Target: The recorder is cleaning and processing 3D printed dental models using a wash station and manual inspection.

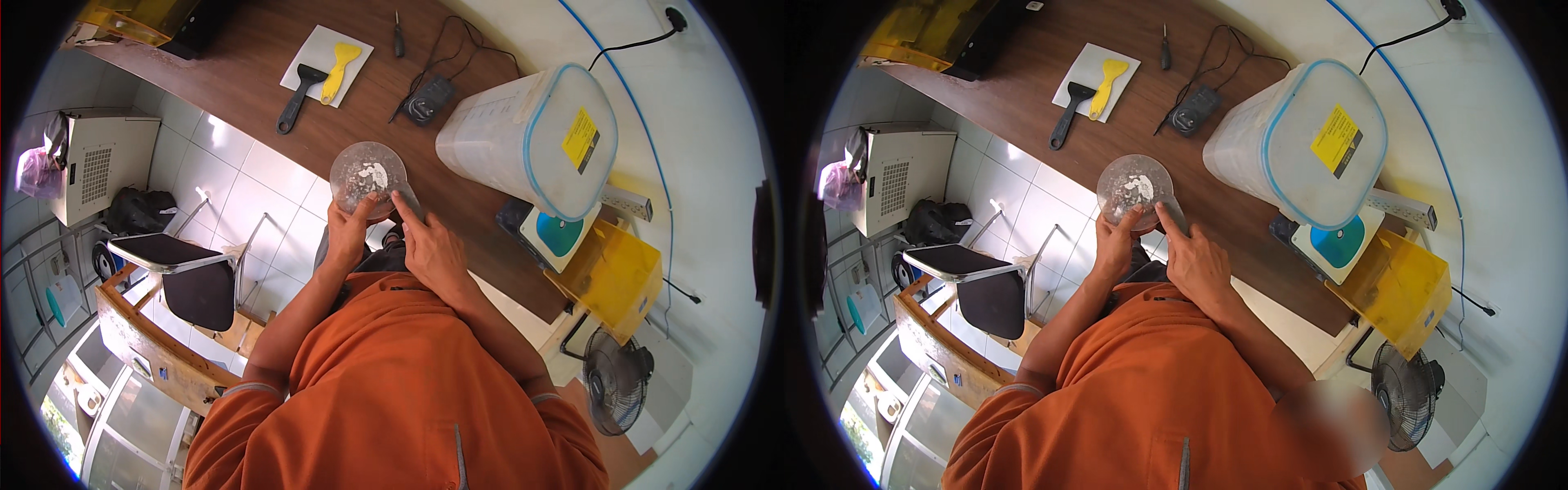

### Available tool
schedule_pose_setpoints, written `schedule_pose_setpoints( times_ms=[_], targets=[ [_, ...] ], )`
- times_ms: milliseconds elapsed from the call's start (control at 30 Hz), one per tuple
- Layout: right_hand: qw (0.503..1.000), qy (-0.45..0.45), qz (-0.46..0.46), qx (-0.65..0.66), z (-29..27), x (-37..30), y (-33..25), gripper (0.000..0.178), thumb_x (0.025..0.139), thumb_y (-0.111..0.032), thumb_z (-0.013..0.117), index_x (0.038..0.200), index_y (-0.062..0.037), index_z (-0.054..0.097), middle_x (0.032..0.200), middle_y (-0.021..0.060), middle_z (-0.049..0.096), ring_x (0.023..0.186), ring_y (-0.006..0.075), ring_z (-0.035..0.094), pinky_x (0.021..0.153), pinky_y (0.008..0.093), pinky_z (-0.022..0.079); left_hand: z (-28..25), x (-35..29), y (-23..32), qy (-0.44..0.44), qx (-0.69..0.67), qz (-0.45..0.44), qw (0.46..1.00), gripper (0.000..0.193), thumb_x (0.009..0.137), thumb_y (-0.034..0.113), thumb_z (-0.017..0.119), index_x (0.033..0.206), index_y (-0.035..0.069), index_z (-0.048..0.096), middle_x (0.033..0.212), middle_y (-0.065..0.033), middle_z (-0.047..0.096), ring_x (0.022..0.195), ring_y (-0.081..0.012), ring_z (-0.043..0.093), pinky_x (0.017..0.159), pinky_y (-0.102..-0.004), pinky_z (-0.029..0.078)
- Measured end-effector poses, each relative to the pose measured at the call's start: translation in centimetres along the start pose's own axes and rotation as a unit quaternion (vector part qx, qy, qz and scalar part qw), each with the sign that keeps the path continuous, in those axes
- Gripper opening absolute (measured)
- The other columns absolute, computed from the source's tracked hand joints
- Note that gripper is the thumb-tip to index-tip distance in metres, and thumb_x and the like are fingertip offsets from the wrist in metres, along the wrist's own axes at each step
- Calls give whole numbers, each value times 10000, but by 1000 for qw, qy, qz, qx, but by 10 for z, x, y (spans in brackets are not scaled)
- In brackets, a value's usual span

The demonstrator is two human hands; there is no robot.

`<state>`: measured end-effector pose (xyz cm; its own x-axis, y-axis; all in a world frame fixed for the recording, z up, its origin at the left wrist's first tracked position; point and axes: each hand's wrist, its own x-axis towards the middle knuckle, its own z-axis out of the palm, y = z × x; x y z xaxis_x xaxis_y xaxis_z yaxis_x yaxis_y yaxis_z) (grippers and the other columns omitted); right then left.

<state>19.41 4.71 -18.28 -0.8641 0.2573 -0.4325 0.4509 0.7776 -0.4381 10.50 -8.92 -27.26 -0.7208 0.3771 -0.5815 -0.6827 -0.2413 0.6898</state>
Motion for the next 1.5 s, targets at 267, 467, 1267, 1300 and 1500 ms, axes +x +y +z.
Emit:
schedule_pose_setpoints(
  times_ms=[267, 467, 1267, 1300, 1500],
  targets=[
    [999, -22, 23, -18, 3, 2, -4, 605, 1037, -181, 557, 1606, -338, 425, 850, 237, 601, 714, 457, 676, 672, 564, 554, -5, 2, -4, -14, 6, -5, 1000, 322, 995, 100, 696, 1277, -27, 604, 1178, -154, 720, 1013, -245, 743, 876, -398, 657],
    [999, -36, 21, -19, 3, 3, -4, 616, 1035, -173, 557, 1611, -335, 414, 868, 247, 619, 734, 455, 690, 687, 554, 564, -7, 2, -5, -16, 3, -7, 1000, 318, 995, 108, 702, 1264, -34, 612, 1167, -154, 724, 1001, -241, 746, 873, -399, 656],
    [996, 18, 13, 84, -9, 1, 8, 567, 1033, -173, 555, 1585, -266, 464, 884, 288, 673, 797, 489, 683, 730, 570, 537, -1, -6, 2, -54, 44, -68, 995, 305, 964, 106, 700, 1219, -53, 650, 1112, -141, 745, 913, -228, 760, 771, -345, 653],
    [998, -3, 21, 60, -19, -5, 8, 571, 1038, -199, 550, 1590, -302, 449, 868, 273, 657, 772, 485, 684, 705, 571, 543, 2, -7, 8, -45, 46, -70, 995, 316, 954, 104, 704, 1209, -73, 650, 1087, -155, 746, 896, -236, 762, 738, -343, 667],
    [998, -46, 30, 32, -23, -11, 1, 585, 1035, -230, 554, 1599, -332, 435, 904, 255, 636, 748, 463, 694, 678, 564, 555, 3, -3, 4, -34, 81, -57, 995, 307, 948, 93, 693, 1190, -93, 661, 1037, -160, 753, 842, -227, 763, 713, -331, 663]
  ],
)
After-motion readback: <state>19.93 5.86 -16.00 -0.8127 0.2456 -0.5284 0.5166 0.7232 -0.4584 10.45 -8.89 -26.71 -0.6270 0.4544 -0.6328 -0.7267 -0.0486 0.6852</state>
